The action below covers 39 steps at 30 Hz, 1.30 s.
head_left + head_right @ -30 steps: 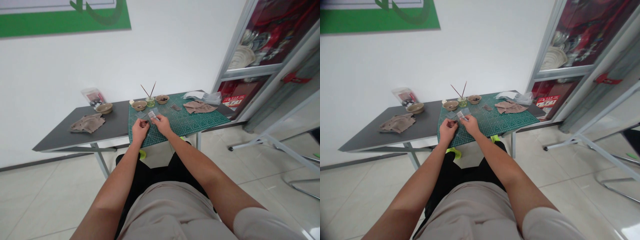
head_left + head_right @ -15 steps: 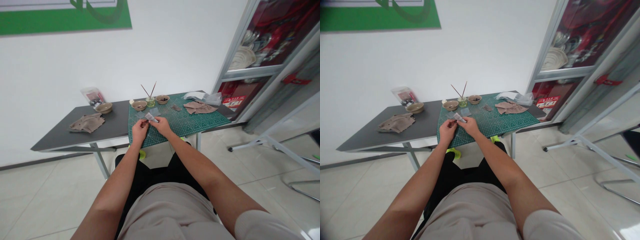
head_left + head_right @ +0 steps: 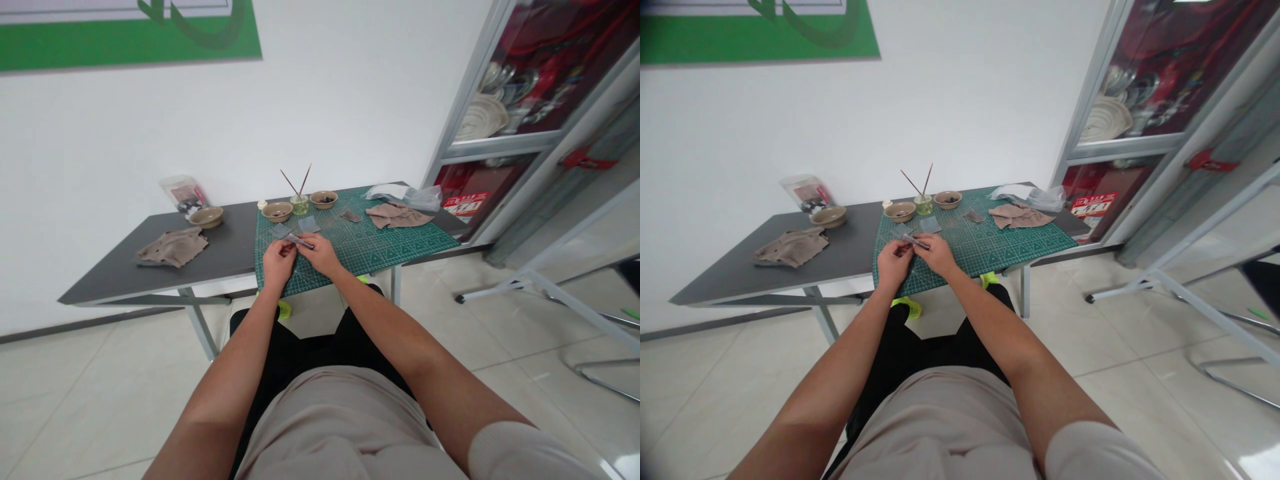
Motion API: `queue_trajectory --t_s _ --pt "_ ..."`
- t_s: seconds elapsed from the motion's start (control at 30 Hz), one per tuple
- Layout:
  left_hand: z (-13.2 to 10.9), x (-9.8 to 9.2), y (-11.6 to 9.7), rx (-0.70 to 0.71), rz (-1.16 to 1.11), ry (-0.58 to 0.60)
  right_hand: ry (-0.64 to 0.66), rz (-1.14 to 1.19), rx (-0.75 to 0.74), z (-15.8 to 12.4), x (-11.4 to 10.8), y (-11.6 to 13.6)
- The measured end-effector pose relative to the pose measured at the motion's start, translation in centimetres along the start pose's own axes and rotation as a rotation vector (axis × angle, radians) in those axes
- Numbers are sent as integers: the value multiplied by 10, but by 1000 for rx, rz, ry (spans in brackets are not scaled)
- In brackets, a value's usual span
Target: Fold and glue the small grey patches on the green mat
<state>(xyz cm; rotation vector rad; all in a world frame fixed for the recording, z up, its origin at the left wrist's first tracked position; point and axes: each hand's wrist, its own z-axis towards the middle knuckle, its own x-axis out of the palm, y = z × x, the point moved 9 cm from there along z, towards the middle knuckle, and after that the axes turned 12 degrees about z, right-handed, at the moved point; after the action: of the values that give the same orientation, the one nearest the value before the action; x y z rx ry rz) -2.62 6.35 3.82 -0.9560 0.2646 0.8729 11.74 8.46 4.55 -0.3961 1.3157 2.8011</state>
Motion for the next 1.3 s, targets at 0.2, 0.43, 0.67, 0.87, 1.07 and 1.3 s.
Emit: queue_trajectory --t_s 0.2,0.43,0.67,0.87,1.07,1.3 --pt "-2 -3 2 -43 -36 -32 -3 -62 4 -3 2 2" --pt "-2 -4 4 -82 1 -19 70 -133 -64 -6 15 3" --pt "-2 -4 9 -81 -11 -31 93 -212 -79 -8 21 3" --pt "-4 -7 8 -110 -80 -57 83 -282 -26 -9 21 1" --pt "-4 -6 5 -69 -6 -54 120 -292 -56 -11 25 5" --pt "-3 1 16 -140 -235 -62 -64 -234 28 -9 7 -3"
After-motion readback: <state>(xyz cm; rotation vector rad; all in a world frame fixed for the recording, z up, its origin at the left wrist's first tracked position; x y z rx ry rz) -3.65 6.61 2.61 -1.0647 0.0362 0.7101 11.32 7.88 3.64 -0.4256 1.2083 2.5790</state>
